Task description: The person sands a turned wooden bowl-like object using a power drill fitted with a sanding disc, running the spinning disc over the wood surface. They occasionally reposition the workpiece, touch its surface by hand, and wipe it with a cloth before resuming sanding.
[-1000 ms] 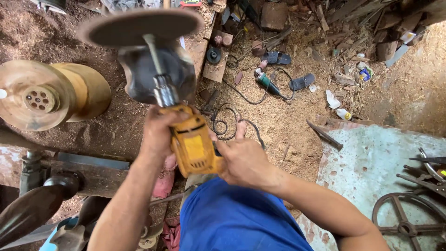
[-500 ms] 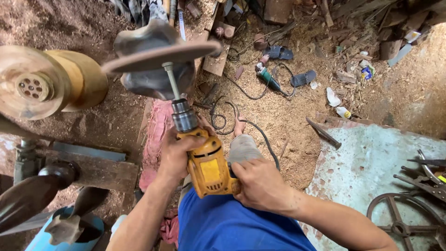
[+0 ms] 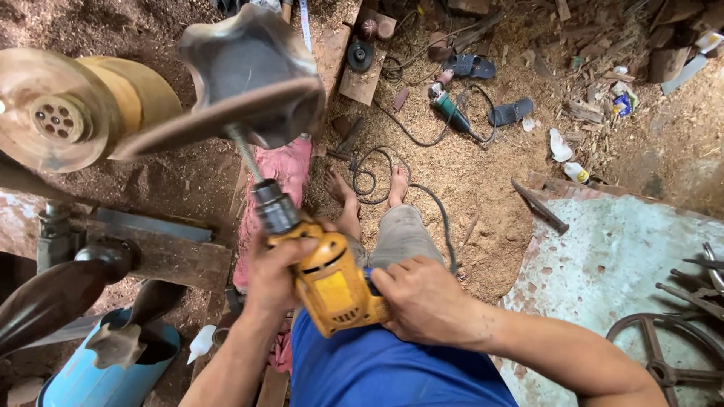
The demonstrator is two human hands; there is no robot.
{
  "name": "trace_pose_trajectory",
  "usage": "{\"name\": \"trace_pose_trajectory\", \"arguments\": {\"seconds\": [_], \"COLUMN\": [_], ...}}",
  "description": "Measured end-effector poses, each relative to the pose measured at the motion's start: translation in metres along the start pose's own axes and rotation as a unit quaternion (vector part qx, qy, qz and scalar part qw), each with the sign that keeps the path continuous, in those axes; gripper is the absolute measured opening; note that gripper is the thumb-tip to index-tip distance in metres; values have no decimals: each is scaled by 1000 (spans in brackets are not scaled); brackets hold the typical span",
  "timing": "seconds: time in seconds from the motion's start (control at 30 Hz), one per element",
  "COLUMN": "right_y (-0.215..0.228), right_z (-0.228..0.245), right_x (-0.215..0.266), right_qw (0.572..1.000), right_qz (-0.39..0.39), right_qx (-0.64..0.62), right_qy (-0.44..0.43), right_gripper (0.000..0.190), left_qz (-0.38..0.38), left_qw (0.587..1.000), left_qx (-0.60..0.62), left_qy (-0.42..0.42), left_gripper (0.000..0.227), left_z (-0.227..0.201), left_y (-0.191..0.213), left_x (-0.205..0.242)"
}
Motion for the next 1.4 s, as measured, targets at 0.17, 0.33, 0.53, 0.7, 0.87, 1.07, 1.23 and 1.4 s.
{"name": "trace_pose_trajectory", "arguments": {"seconds": [0.17, 0.33, 0.53, 0.7, 0.87, 1.07, 1.23, 1.4], "right_y": [32, 34, 37, 64, 115, 77, 112, 157], "right_z": [2, -129, -145, -147, -149, -132, -184, -193], "right_x": [-48, -167, -282, -296, -326, -265, -256, -306], "right_qw": [974, 807, 762, 769, 845, 911, 930, 948], "right_qz": [164, -176, -381, -537, -511, -394, -322, -308], "right_qx": [-153, -554, -488, -308, -114, -118, -170, -73], "right_qy": [5, -104, -190, -159, -104, 14, 56, 39], "right_gripper": [72, 63, 64, 52, 41, 34, 21, 23], "left_qz": [-69, -148, -304, -402, -420, -437, -450, -448], "left_qw": [989, 951, 908, 876, 866, 860, 859, 864], "left_qx": [-15, -35, -40, 79, 232, 237, 220, 183], "left_qy": [-129, -268, -285, -253, -144, -114, -106, -140], "left_gripper": [35, 40, 31, 25, 22, 22, 19, 18], "left_z": [-27, -14, 69, 168, 241, 218, 185, 179], "left_y": [22, 80, 160, 211, 228, 207, 190, 179], "left_x": [27, 75, 104, 99, 88, 76, 66, 64]}}
Point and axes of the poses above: each hand's wrist, its own x-axis away from the middle knuckle, its own y-axis out of the back of the hand, z = x × y, the point moved 3 cm from there along -x, towards the middle knuckle, and after that the axes turned 3 degrees about -x, right-handed, at the moved point
